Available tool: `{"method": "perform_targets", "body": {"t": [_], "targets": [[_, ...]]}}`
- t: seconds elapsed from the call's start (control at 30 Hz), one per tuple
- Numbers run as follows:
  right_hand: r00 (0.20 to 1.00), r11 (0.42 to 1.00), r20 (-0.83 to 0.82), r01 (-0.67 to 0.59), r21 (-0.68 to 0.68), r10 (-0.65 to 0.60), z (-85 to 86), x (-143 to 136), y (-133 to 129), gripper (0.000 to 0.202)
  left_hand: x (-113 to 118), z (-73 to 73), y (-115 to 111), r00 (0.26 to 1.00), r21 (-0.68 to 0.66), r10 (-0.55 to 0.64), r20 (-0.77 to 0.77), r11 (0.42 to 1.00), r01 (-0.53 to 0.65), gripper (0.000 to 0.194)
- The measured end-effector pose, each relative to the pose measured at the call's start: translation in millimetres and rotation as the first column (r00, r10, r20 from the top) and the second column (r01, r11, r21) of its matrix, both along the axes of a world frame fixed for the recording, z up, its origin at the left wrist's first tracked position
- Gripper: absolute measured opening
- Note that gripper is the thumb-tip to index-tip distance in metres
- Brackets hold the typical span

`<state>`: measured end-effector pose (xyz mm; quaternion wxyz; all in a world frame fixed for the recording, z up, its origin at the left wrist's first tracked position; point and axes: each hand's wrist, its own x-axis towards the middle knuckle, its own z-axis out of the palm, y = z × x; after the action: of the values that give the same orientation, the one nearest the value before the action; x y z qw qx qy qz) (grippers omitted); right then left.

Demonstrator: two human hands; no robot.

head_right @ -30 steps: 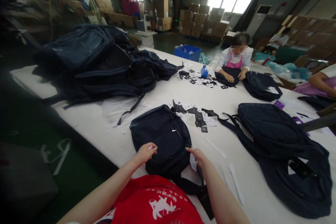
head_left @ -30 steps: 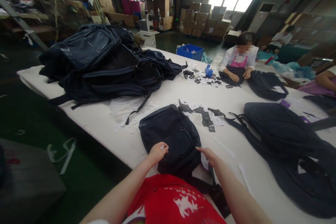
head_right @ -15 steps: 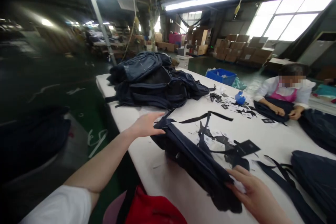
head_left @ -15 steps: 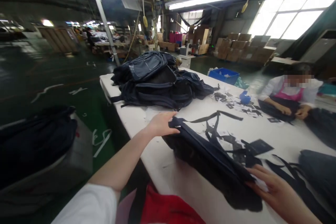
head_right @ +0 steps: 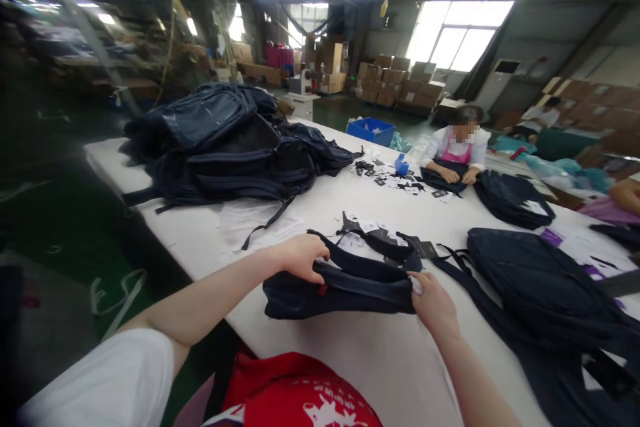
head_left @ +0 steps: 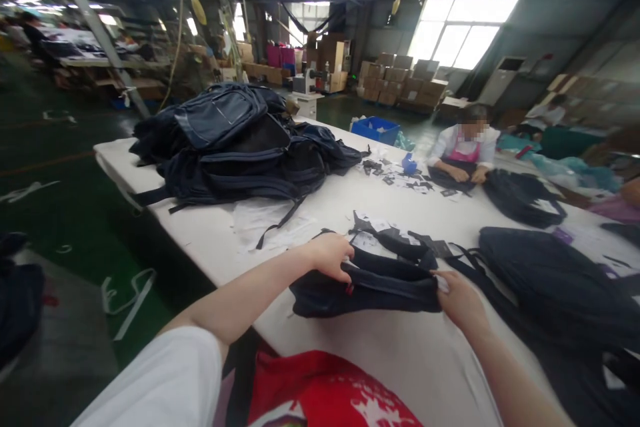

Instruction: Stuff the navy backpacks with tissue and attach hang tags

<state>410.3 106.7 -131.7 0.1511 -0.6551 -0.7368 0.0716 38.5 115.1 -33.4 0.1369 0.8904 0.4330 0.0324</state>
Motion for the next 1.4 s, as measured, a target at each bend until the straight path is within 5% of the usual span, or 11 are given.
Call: {"method": "perform_targets", "body": {"t": [0.13,0.3,0.47,0.57,0.67,0.77,0.87,1.17,1.3,1.4], "targets": [[0.984,0.974,-0.080,0.172,0.147,-0.162,2.0,-31,6,0.031,22,-12.2,-3,0.991,0.160,-0.092,-0.095,0.981,0.107,0.034],[0.977,0.958,-0.198,0.125,0.257,-0.075,20.1,-81,14,0.025,41,-15.0,4,0.980,0.188,-0.141,-0.143,0.968,0.167,0.036],[0.950,0.966,-0.292,-0.036,0.256,0.113,52.5,-124,-18,0.023,48,-5.9,10,1.000,-0.057,0.003,-0.012,0.998,-0.003,0.031],[0.920,0.967,-0.301,-0.226,0.115,0.250,66.2,-138,-49,0.021,49,-2.7,3,0.985,-0.189,0.075,0.157,0.981,-0.045,0.033],[0.941,0.971,-0.255,-0.238,-0.028,0.223,70.9,-144,-69,0.018,55,-9.6,-9,0.950,-0.301,0.194,0.246,0.947,-0.115,0.038],[0.946,0.958,-0.242,-0.254,-0.136,0.217,69.2,-138,-71,0.008,62,-22.0,-17,0.918,-0.421,0.294,0.267,0.892,-0.163,0.039],[0.923,0.934,-0.281,-0.316,-0.169,0.262,65.5,-127,-66,0.007,66,-29.1,-18,0.930,-0.430,0.260,0.260,0.893,-0.130,0.040],[0.997,0.992,-0.045,-0.062,0.110,0.067,50.1,-133,-73,0.018,99,-14.8,-24,0.980,-0.153,0.201,-0.006,0.968,-0.199,0.045],[0.981,0.976,0.080,0.165,0.139,-0.177,49.5,-88,-60,0.022,96,-11.9,-36,0.985,-0.061,0.165,-0.053,0.984,-0.168,0.050],[0.905,0.919,0.166,0.393,0.021,-0.391,39.9,-31,-36,0.025,86,-10.3,-44,0.994,-0.033,0.094,-0.050,0.995,-0.096,0.050]]}}
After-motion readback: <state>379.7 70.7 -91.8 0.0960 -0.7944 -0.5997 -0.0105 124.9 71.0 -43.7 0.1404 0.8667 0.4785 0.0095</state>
